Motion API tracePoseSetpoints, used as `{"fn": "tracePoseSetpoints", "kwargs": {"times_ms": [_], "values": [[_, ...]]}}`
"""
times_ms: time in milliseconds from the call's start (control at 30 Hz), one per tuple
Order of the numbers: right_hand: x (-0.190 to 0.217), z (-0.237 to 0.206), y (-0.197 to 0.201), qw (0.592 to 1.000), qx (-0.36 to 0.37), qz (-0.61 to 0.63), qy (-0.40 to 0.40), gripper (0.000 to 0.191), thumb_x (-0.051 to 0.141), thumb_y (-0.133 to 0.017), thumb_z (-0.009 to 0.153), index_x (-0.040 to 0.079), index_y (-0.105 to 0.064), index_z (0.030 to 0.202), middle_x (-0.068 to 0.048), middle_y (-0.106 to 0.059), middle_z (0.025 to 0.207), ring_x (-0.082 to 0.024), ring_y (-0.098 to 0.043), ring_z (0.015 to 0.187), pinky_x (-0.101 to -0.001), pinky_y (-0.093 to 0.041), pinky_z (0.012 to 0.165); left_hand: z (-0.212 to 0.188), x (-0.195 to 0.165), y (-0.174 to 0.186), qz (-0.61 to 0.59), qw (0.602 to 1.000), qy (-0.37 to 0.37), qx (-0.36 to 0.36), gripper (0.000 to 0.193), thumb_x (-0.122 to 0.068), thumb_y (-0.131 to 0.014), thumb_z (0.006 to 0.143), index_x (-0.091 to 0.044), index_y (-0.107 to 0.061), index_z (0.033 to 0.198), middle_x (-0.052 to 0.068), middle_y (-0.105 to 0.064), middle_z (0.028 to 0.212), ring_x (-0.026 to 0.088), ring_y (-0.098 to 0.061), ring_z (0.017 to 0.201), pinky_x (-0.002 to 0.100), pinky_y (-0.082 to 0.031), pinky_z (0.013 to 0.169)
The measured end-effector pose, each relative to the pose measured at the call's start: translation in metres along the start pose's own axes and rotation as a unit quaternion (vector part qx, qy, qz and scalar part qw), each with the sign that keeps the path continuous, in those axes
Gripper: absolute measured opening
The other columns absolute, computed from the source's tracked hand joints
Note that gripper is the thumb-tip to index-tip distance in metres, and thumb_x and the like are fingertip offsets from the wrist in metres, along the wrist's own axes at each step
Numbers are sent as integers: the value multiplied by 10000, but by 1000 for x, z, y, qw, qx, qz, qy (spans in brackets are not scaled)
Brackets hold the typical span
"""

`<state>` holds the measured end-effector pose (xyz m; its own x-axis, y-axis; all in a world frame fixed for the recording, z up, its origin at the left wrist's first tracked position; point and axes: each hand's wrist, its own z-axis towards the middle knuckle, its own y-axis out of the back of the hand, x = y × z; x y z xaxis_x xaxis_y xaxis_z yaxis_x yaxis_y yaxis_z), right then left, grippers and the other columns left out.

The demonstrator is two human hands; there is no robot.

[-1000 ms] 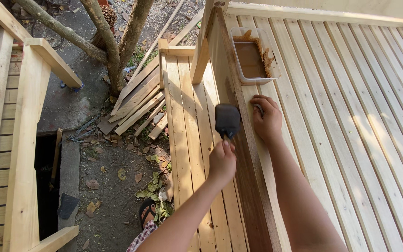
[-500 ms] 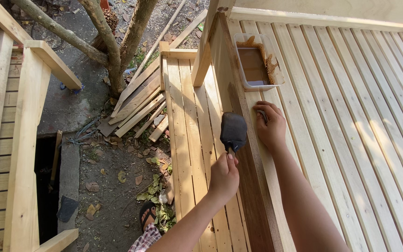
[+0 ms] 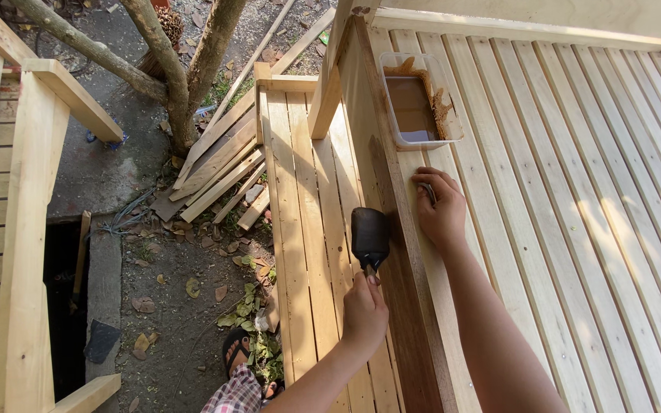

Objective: The person applies brown wood stain with a brush to the side rails and slats of a wooden bench-table structure, dipping the brush into a plastic container of stain and brushing along the wood grain, working along the length of the furniture.

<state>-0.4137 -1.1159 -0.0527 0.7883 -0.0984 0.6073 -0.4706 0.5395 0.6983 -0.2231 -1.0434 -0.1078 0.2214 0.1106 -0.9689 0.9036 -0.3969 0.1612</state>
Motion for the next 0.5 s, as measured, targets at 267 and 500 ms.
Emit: {"fn": "tracePoseSetpoints", "kwargs": {"times_ms": [267, 500], "values": [[3, 0, 1, 1000, -1, -3, -8, 201, -20, -609, 929, 50, -738, 1067, -88, -712, 1257, -274, -683, 1154, -359, -556, 963, 103, -39, 22, 115, 993, -12, -4, 275, -165, -418, 1088, 20, -526, 915, 157, -623, 617, 297, -665, 513, 427, -524, 480], [4, 1, 1, 1000, 1, 2, -10, 197, -23, -609, 926, 39, -738, 1061, -94, -709, 1256, -275, -689, 1142, -357, -561, 954, -7, -22, 36, 124, 988, 22, 94, 244, -172, -454, 1050, 10, -614, 1064, 153, -647, 575, 288, -691, 493, 420, -542, 476]]}}
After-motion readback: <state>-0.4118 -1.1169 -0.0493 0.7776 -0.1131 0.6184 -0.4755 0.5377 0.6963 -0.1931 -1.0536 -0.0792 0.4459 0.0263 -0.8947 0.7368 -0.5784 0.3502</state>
